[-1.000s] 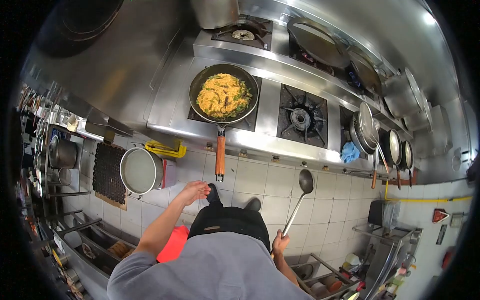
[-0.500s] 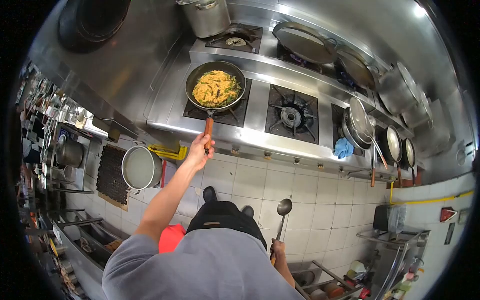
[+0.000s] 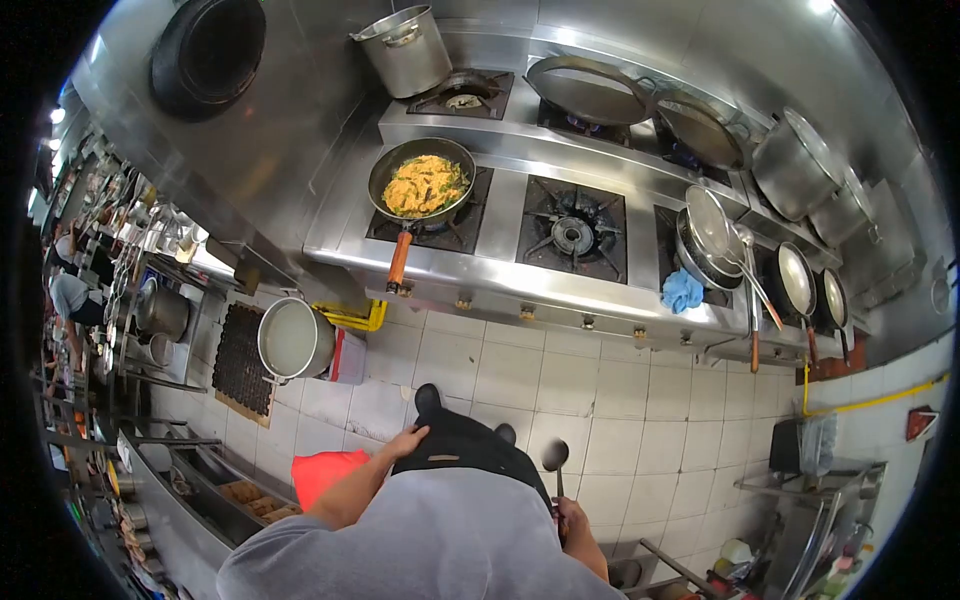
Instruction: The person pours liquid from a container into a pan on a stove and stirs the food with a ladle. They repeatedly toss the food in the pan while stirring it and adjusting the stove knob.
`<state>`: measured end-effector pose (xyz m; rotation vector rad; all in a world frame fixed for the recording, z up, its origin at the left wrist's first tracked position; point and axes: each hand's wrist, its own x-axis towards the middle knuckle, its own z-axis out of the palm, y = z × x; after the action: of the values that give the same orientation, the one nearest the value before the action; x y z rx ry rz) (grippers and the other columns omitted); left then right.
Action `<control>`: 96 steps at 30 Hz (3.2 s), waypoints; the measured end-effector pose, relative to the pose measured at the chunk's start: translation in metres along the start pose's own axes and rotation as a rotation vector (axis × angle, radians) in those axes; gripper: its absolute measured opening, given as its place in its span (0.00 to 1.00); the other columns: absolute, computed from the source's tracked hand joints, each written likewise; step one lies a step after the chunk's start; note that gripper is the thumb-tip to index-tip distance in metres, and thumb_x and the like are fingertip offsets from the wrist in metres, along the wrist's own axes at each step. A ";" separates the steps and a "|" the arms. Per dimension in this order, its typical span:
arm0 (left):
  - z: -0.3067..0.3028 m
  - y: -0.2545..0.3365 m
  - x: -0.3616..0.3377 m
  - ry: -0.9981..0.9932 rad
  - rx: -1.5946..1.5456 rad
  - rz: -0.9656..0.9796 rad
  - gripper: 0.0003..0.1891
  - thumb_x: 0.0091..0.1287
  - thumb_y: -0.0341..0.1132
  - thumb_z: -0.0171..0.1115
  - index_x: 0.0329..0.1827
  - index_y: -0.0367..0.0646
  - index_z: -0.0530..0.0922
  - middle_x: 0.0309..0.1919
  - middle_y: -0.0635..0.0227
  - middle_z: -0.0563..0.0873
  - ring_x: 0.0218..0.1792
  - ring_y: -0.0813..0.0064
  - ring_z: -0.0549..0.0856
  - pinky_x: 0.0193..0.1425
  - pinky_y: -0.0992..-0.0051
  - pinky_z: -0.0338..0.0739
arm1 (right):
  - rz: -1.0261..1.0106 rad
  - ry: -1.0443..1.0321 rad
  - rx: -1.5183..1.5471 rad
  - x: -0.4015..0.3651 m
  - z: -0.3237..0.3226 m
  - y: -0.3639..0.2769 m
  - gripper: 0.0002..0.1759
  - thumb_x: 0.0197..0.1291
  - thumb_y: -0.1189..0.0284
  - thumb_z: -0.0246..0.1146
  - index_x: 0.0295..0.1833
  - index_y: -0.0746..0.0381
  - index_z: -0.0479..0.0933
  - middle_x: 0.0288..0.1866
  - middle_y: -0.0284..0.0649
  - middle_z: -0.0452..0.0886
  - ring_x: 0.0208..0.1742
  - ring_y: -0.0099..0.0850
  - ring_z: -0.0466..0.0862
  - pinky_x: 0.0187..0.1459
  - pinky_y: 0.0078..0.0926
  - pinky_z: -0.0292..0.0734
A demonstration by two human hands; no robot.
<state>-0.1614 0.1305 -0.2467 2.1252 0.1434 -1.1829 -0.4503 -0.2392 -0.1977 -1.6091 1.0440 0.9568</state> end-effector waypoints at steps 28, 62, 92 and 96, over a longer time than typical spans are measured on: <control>-0.033 0.051 -0.012 -0.019 0.433 0.069 0.15 0.59 0.40 0.55 0.34 0.38 0.85 0.40 0.45 0.85 0.48 0.49 0.84 0.55 0.59 0.77 | 0.254 0.079 0.375 0.011 0.005 0.025 0.16 0.62 0.66 0.62 0.25 0.63 0.74 0.16 0.38 0.71 0.15 0.30 0.71 0.16 0.32 0.62; -0.020 -0.002 -0.041 0.246 0.306 0.068 0.15 0.59 0.44 0.62 0.39 0.40 0.84 0.38 0.50 0.87 0.45 0.52 0.85 0.52 0.60 0.79 | 0.175 0.123 0.486 0.064 0.014 0.057 0.15 0.58 0.71 0.64 0.25 0.70 0.74 0.16 0.41 0.71 0.13 0.33 0.71 0.15 0.35 0.65; -0.225 0.326 0.019 -0.112 -0.899 0.399 0.11 0.68 0.38 0.60 0.44 0.44 0.69 0.25 0.71 0.73 0.19 0.78 0.75 0.18 0.75 0.71 | -0.651 0.789 0.289 -0.032 0.022 -0.261 0.19 0.59 0.71 0.65 0.22 0.61 0.64 0.17 0.26 0.60 0.23 0.19 0.59 0.23 0.26 0.56; -0.200 0.348 -0.004 0.075 -0.759 0.339 0.07 0.67 0.33 0.56 0.39 0.43 0.67 0.22 0.73 0.71 0.15 0.81 0.70 0.13 0.76 0.66 | -0.699 0.792 0.279 -0.038 -0.010 -0.309 0.21 0.60 0.68 0.65 0.22 0.64 0.64 0.15 0.29 0.59 0.21 0.20 0.57 0.22 0.28 0.56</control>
<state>0.1186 -0.0083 0.0045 1.4462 0.2155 -0.6925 -0.1714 -0.1873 -0.0688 -1.9379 0.9300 -0.3168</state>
